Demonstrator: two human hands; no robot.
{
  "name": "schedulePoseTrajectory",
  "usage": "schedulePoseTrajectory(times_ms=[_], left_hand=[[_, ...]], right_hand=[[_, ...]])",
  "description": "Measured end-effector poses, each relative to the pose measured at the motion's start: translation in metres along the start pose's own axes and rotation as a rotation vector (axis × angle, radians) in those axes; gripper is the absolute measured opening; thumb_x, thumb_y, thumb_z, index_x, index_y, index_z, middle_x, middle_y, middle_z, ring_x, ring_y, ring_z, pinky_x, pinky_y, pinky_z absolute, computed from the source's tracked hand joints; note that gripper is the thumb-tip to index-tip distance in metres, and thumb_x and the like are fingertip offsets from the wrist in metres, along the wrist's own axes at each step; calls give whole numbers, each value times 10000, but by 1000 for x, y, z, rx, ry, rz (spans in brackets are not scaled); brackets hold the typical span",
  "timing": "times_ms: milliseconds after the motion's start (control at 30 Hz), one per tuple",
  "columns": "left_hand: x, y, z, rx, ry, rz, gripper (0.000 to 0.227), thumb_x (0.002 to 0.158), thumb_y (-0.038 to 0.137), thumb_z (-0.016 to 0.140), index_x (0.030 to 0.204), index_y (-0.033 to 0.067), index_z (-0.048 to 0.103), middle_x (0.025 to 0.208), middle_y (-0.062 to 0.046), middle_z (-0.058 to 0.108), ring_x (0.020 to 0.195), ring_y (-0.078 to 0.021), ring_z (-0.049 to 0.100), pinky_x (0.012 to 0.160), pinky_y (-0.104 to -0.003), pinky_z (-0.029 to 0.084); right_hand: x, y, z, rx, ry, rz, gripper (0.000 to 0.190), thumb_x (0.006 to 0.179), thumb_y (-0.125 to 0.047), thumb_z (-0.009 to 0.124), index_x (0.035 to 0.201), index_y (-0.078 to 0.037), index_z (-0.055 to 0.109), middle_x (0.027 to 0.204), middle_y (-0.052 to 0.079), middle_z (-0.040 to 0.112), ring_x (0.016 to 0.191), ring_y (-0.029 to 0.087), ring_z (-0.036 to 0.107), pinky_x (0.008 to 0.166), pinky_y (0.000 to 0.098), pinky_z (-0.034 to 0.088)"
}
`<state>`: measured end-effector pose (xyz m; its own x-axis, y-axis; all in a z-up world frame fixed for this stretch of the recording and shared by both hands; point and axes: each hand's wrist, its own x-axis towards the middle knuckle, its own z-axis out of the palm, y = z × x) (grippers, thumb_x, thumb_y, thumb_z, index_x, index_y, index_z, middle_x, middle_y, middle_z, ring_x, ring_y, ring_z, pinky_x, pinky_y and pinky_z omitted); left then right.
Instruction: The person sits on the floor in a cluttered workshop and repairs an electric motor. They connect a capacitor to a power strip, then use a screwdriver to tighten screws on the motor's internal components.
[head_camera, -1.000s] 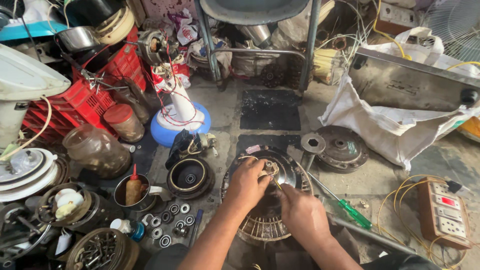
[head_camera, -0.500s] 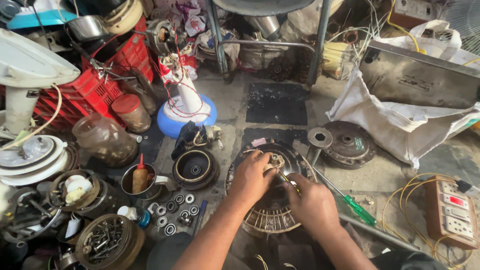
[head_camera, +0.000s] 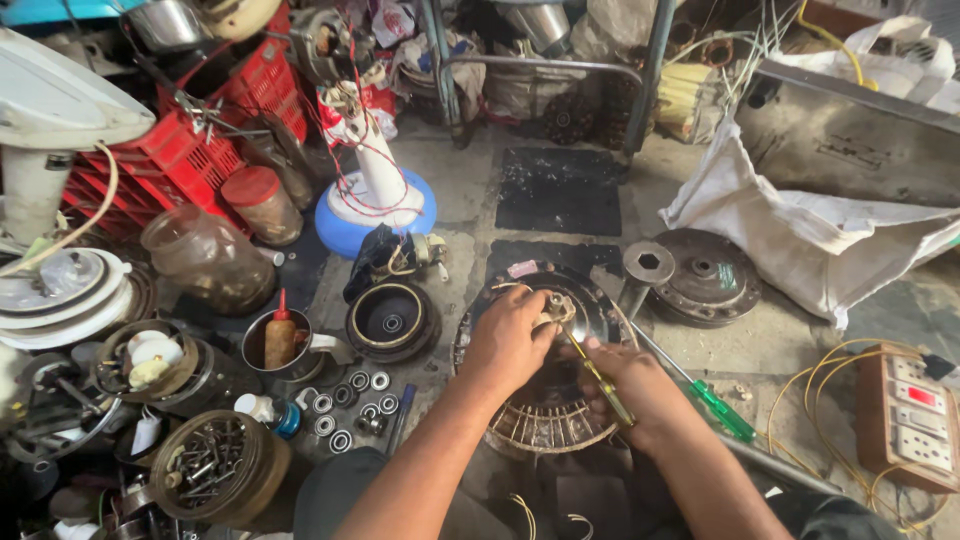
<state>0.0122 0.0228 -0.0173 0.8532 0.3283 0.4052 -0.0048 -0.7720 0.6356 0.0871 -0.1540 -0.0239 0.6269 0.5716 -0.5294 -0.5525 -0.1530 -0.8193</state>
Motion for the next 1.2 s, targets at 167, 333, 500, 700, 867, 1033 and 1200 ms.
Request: schedulePoseTrajectory(times_ms=[167, 333, 500, 700, 867, 1033, 1200], left_hand=[[8, 6, -27, -61, -140, 42, 437, 812, 130, 784, 1230, 81, 667, 1181, -179, 692, 1103, -390, 659, 918, -460, 528], [14, 9, -43, -84, -104, 68, 572, 740, 76, 803, 1279, 109, 613, 1238, -163, 673, 1089, -377, 665, 894, -453, 535], [7, 13, -37, -51, -13, -72, 568, 792, 26, 744, 1327, 122, 580, 1185, -162, 679, 1037, -368, 682, 858, -446, 542], [0, 9, -28, -72, 88, -105, 405, 889, -2, 617, 1276, 111, 653, 1111, -127, 763, 1045, -326, 726, 887, -395, 567], [-6, 11, -28, -205, 44, -163, 384, 870, 23, 634, 1243, 100, 683, 1123, -113, 779, 1025, -263, 762, 846, -350, 589], [-5, 20, -26, -267, -7, -234, 354, 888, 82, 663, 1241, 105, 685, 1146, -130, 755, 926, -283, 790, 791, -338, 615], [-8, 22, -22, -205, -1, -260, 308, 900, 166, 707, 1200, 96, 699, 1151, -129, 741, 896, -320, 762, 778, -373, 598]], right_hand=[[-12, 8, -12, -178, 51, -27, 377, 1004, -315, 523, 1161, -18, 693, 730, 88, 616, 573, 180, 567, 495, 327, 471], [-33, 59, -78, -144, 168, -39, 419, 987, -300, 568, 1187, 20, 751, 751, 97, 638, 602, 190, 579, 533, 338, 483], [-21, 102, -127, 26, 408, -24, 400, 1000, -311, 580, 1219, -6, 717, 778, 100, 614, 633, 226, 552, 558, 370, 460], [-5, 108, -123, -14, 364, -119, 370, 990, -293, 602, 1167, 11, 718, 773, 101, 631, 657, 203, 574, 595, 360, 489], [-9, 106, -114, -95, 389, -100, 361, 1000, -298, 591, 1172, -15, 735, 760, 90, 633, 646, 177, 564, 593, 332, 472], [-12, 106, -113, -146, 360, -116, 364, 1011, -312, 573, 1150, -18, 736, 732, 79, 615, 610, 169, 545, 555, 320, 459], [-11, 108, -110, -168, 354, -149, 345, 1008, -290, 583, 1138, -12, 740, 721, 73, 614, 605, 158, 531, 544, 312, 449]])
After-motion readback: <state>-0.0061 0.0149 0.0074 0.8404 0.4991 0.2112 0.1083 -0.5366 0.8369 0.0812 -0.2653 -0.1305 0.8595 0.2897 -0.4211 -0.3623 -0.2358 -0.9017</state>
